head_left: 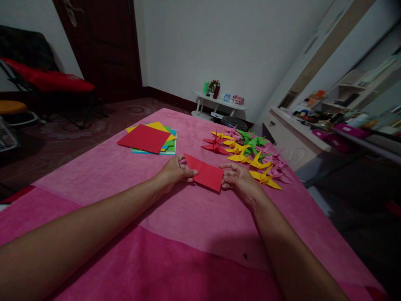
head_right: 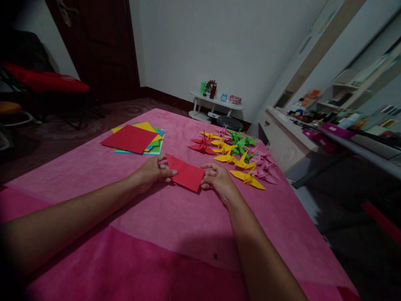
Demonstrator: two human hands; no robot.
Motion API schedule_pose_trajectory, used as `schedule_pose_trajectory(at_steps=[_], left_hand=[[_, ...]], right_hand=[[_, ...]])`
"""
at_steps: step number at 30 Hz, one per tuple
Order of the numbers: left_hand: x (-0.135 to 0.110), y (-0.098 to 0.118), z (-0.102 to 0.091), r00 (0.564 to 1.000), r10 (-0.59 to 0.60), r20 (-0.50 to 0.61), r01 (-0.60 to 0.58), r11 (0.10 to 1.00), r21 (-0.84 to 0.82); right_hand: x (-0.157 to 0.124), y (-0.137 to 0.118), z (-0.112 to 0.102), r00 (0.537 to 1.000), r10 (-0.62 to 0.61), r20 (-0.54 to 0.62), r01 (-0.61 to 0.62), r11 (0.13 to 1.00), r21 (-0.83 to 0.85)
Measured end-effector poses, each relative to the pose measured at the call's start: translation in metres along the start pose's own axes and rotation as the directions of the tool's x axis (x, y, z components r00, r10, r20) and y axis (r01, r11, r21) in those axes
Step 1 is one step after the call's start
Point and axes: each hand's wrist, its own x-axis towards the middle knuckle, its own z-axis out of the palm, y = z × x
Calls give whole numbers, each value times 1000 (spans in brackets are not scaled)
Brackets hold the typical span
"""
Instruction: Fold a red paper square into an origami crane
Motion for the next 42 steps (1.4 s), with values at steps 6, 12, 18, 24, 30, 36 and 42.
schedule_pose_trajectory(at_steps=[6, 12, 18, 24, 30, 36, 42], left_hand=[[2, 6, -5, 997, -76, -10, 75, 995, -69], [0, 9, -3, 997, -80, -3, 80, 996, -38], [1, 5, -10, 999, -8, 39, -9, 903, 431], [-1, 10, -23, 884, 366, 292, -368, 159, 916], [-16, 0, -28, 653, 235, 720, -733, -44, 679], [-38, -9, -36, 630, 231, 741, -732, -140, 666], [-43, -13, -35, 637, 265, 724, -716, -145, 683]], right_hand=[[-1, -5, -1, 813, -548, 195, 554, 627, -547], [-3, 0, 12, 625, -629, 463, 729, 258, -634], [-5, 10, 12, 613, -563, 555, 778, 308, -547], [-7, 10, 14, 718, -460, 522, 691, 557, -461], [-6, 6, 11, 843, -314, 437, 483, 799, -358], [5, 11, 23, 904, -381, 195, 428, 827, -366], [16, 16, 37, 958, -287, 22, 260, 831, -493]])
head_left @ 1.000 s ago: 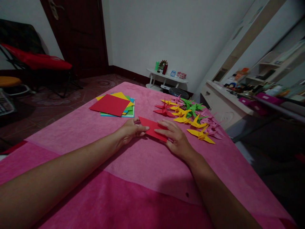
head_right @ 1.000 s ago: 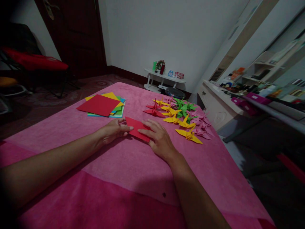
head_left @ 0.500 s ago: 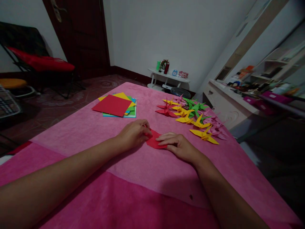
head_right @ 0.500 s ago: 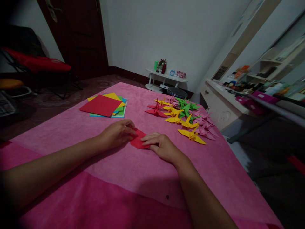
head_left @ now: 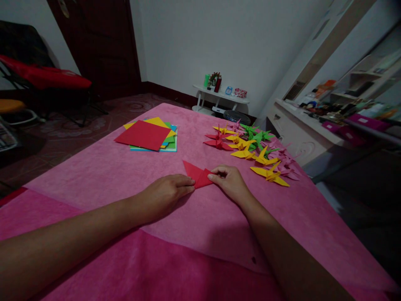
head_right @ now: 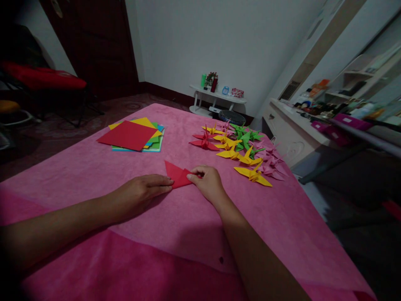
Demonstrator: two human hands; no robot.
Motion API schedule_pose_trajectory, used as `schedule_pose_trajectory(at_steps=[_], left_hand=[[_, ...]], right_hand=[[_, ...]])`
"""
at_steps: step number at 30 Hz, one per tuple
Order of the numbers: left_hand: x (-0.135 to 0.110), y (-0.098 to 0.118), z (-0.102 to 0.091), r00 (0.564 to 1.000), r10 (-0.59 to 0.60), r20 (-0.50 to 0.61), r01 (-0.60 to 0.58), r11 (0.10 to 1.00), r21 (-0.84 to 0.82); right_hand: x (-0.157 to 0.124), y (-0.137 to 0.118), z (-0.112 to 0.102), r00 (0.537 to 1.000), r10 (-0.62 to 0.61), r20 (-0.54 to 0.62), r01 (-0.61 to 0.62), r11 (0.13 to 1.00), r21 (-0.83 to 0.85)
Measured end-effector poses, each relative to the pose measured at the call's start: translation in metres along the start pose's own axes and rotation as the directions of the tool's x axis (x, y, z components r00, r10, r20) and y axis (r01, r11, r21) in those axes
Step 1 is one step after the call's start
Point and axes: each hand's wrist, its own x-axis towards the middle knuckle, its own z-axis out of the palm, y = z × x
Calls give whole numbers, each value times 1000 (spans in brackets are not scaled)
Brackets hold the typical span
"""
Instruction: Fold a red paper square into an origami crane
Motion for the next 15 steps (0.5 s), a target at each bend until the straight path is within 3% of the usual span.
schedule_pose_trajectory(at_steps=[7, 15], left_hand=[[-1, 0, 1, 993, 53, -102, -56, 998, -29], [1, 4, -2, 994, 47, -101, -52, 998, -47]], right_hand=[[4, 4, 9, 989, 117, -86, -122, 991, -60], [0, 4, 16, 974, 92, -207, -105, 993, -54]])
